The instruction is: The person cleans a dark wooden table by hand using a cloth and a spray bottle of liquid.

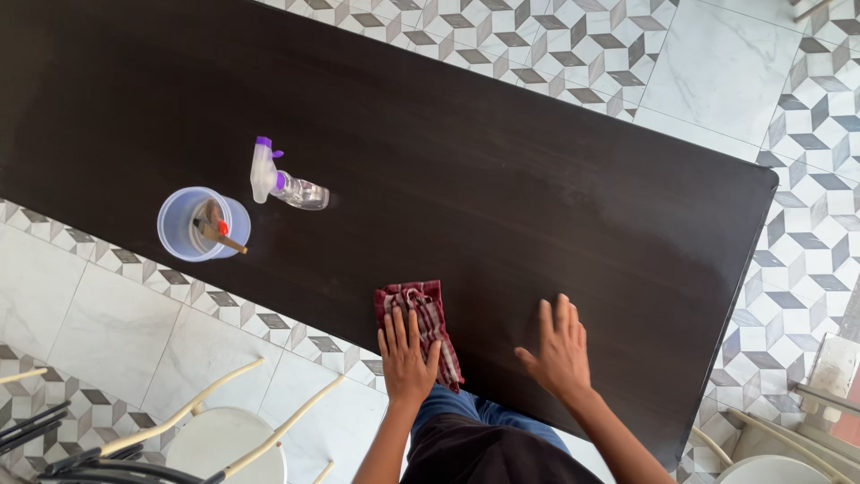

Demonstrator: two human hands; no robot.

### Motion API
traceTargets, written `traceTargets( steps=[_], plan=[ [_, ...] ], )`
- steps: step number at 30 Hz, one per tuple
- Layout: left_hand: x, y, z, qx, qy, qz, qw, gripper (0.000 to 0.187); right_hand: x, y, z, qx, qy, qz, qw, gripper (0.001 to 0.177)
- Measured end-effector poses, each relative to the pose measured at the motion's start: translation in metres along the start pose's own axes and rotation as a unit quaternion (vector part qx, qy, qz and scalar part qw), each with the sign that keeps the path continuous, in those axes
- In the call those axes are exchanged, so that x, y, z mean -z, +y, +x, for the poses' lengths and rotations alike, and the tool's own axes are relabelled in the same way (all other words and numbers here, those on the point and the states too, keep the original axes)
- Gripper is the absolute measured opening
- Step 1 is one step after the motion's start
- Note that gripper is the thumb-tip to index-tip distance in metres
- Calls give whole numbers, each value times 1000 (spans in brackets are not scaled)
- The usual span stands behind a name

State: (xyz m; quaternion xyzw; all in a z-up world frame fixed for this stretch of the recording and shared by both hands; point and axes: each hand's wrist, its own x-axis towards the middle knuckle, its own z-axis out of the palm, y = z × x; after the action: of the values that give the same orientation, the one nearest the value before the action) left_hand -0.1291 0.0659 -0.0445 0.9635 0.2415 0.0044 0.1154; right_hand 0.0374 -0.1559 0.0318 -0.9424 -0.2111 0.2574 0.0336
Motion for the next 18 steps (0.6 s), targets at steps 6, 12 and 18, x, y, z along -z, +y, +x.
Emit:
traceTargets(
  steps=[6,12,18],
  plan=[
    [10,10,104,-18,-12,-10,1000,81,8,-67,11,4,-74,-34,997,112],
    [3,28,216,-78,-3,-39,996,82,10,-76,16,-27,-79,-23,996,120],
    [9,1,207,-111,3,-69,991,81,5,-86,19,-71,-65,-1,995,125]
  ],
)
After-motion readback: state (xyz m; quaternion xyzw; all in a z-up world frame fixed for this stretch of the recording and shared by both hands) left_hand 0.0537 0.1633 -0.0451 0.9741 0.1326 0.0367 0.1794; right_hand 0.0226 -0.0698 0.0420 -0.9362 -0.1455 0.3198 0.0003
